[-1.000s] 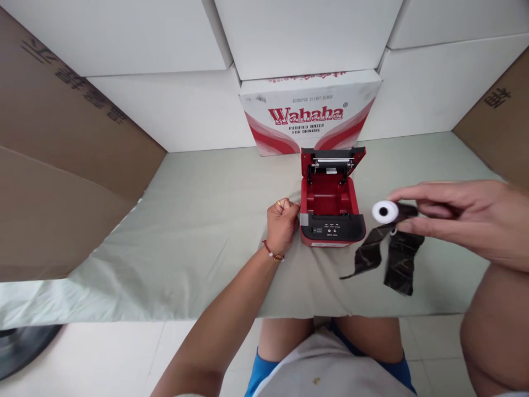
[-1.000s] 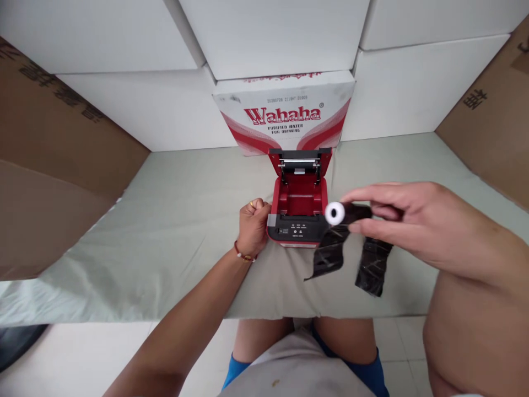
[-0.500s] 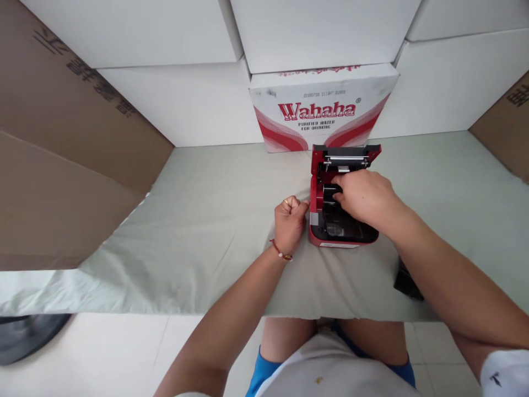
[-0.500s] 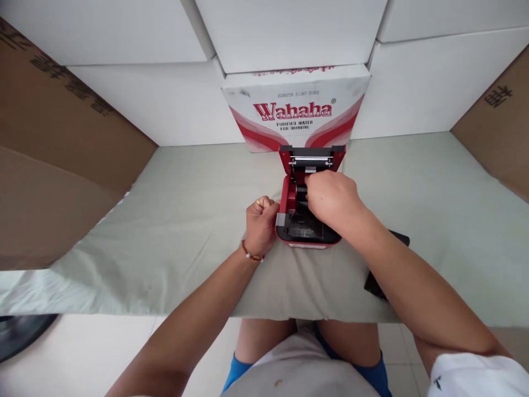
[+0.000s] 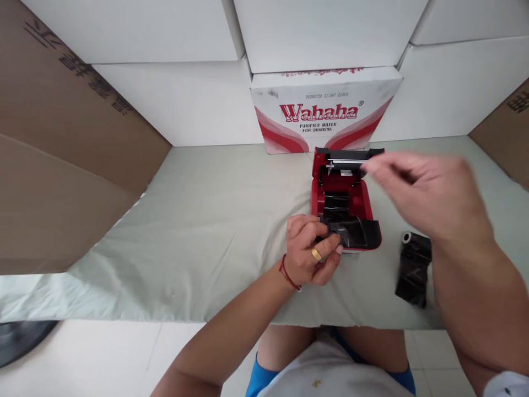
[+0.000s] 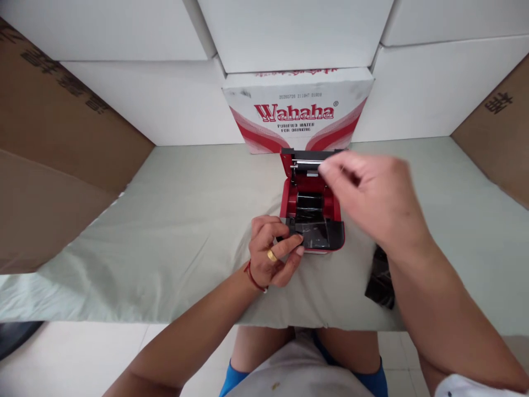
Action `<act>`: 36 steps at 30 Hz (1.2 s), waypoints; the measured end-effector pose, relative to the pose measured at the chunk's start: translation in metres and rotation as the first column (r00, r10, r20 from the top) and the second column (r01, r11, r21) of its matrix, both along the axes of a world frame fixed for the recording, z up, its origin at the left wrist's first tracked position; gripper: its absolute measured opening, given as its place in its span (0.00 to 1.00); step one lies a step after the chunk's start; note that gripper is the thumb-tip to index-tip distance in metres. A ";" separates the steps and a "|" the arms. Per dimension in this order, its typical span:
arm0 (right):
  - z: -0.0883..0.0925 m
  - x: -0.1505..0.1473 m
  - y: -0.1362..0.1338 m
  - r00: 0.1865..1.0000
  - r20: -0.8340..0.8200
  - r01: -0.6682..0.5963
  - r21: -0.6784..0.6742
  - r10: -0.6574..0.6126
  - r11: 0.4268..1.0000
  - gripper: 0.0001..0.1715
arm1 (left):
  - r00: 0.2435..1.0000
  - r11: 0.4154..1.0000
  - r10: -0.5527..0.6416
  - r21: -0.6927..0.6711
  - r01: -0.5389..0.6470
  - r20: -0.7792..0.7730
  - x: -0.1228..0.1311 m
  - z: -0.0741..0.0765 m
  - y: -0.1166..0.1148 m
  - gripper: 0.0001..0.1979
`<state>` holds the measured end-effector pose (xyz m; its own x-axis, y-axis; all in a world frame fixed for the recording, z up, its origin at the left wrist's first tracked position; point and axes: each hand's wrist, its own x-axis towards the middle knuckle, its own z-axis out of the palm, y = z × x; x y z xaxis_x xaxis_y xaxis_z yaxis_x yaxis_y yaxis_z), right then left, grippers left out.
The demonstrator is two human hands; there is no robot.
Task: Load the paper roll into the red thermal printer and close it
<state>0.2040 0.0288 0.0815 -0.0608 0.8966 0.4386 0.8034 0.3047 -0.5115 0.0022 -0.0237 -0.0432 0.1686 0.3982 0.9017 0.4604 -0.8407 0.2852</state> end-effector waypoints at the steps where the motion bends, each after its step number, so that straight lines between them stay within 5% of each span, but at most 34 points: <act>1: 0.000 0.005 0.004 0.995 -0.060 0.082 0.120 -0.076 0.989 0.20 | 1.000 1.000 0.011 0.010 -0.011 -0.003 0.000 0.000 -0.001 0.08; 3: -0.006 0.012 0.018 0.990 -0.102 0.118 0.212 -0.098 0.970 0.27 | 0.999 0.999 0.037 0.015 -0.037 -0.010 0.000 0.001 -0.002 0.09; 7: -0.027 0.012 0.030 0.982 -0.151 -0.099 0.074 0.109 0.992 0.32 | 0.998 0.998 0.067 0.010 -0.067 0.000 0.001 0.003 -0.005 0.09; 12: -0.044 0.014 -0.012 0.965 -0.160 -0.179 0.165 0.206 0.970 0.21 | 0.995 0.996 0.090 -0.005 -0.090 0.041 -0.001 -0.001 -0.004 0.06; 16: -0.064 0.027 -0.041 0.948 -0.064 -0.292 0.227 0.313 0.929 0.18 | 0.979 0.989 0.002 -0.142 0.028 0.205 -0.012 -0.009 0.005 0.21; 20: -0.086 0.035 -0.049 0.931 -0.038 -0.341 0.255 0.362 0.905 0.18 | 0.941 0.883 -0.089 -0.411 0.226 0.325 -0.020 -0.012 0.014 0.27; 24: -0.093 0.034 -0.050 0.922 -0.072 -0.349 0.271 0.380 0.897 0.19 | 0.894 0.793 0.003 -0.545 0.271 0.448 -0.017 -0.009 0.017 0.23; 29: -0.078 0.023 -0.059 0.954 -0.059 -0.279 0.198 0.296 0.940 0.17 | 0.834 0.719 -0.036 -0.566 0.404 0.550 -0.017 -0.010 0.023 0.16; 33: -0.074 0.012 -0.075 0.931 0.017 -0.358 0.227 0.364 0.906 0.16 | 0.758 0.683 -0.147 -0.489 0.542 0.635 -0.022 -0.016 0.029 0.26; 36: -0.080 0.010 -0.087 0.917 0.084 -0.397 0.297 0.390 0.869 0.15 | 0.750 0.623 -0.117 -0.540 0.566 0.652 -0.027 -0.020 0.033 0.40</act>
<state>0.2145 -0.0579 0.0011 -0.3927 0.6210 0.6784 0.5940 0.7344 -0.3284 -0.0244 0.0095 -0.0635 0.0429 0.9260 0.3751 -0.2288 -0.3564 0.9059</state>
